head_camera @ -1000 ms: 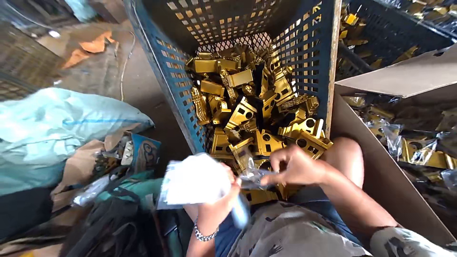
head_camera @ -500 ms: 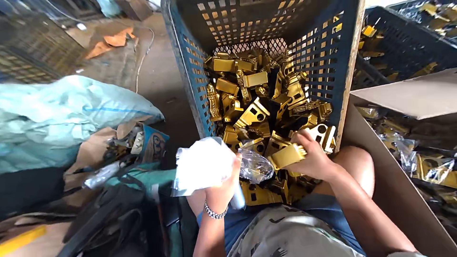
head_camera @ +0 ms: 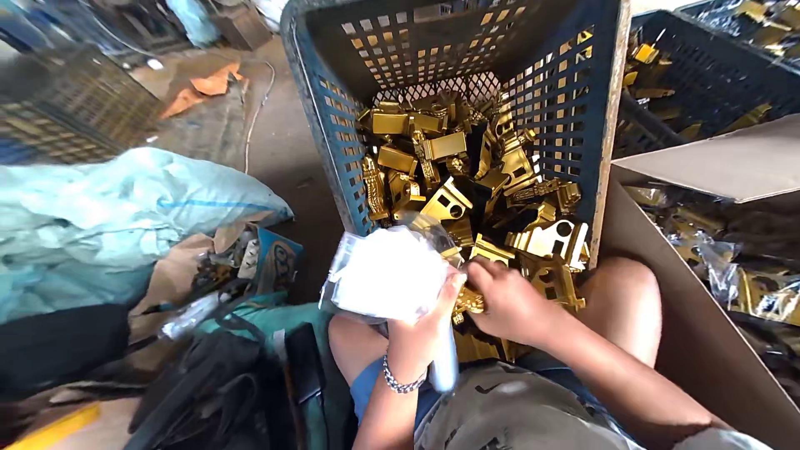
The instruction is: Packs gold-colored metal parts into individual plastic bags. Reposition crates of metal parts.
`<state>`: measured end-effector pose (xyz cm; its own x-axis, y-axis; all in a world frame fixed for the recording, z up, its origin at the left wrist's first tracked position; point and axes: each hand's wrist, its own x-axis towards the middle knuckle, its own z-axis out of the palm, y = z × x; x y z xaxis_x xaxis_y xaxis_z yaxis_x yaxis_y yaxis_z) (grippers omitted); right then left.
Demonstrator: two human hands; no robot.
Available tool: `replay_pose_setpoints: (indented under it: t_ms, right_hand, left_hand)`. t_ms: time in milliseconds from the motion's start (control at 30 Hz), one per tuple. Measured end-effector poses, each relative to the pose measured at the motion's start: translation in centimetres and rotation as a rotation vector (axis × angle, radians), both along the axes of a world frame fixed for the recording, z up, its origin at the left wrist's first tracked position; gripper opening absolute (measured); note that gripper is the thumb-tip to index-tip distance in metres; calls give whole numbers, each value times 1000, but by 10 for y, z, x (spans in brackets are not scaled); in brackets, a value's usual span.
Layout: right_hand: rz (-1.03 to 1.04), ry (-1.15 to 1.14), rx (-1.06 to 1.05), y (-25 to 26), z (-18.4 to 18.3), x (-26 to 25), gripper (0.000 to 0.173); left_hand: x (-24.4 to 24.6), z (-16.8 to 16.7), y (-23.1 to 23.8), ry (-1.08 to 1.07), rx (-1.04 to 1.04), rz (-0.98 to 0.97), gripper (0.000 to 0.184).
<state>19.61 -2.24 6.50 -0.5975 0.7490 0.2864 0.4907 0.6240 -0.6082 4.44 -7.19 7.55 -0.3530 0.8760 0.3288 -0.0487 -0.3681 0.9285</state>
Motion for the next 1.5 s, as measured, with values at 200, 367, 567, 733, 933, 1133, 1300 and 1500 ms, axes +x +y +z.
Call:
replay_pose_setpoints:
  t_ms: [200,367,567,733,933,1133,1300,1500]
  right_hand:
    - [-13,258,-453,25,-2,-18,71]
    - [67,366,-668,22,13,-5,82]
    - [-163,694,-482,18,-6,-8,37]
    - [377,1663,-694,38,-28,67,30]
    - [124,770,-653,12,-6,2,21]
    - [159,626,-722,3,-2,7,30]
    - [139,690,-785,-5,-21,6,14]
    - [-43,588,-728,-7,-14,13,28]
  left_hand:
    - [-12,-35,-18,982,88,135,25]
    - [-17,-32,10,653,170,503,42]
    - [5,-29,-12,514,79,-65,21]
    - [-36,-25,-12,1,-18,-120,49]
    - [-2,-43,5,301,67,45,45]
    - [-10,-48,0,571,62,64,45]
    - [4,-25,-10,-135,-107,-62,48]
    - [-4,-44,-13,319,-8,-192,65]
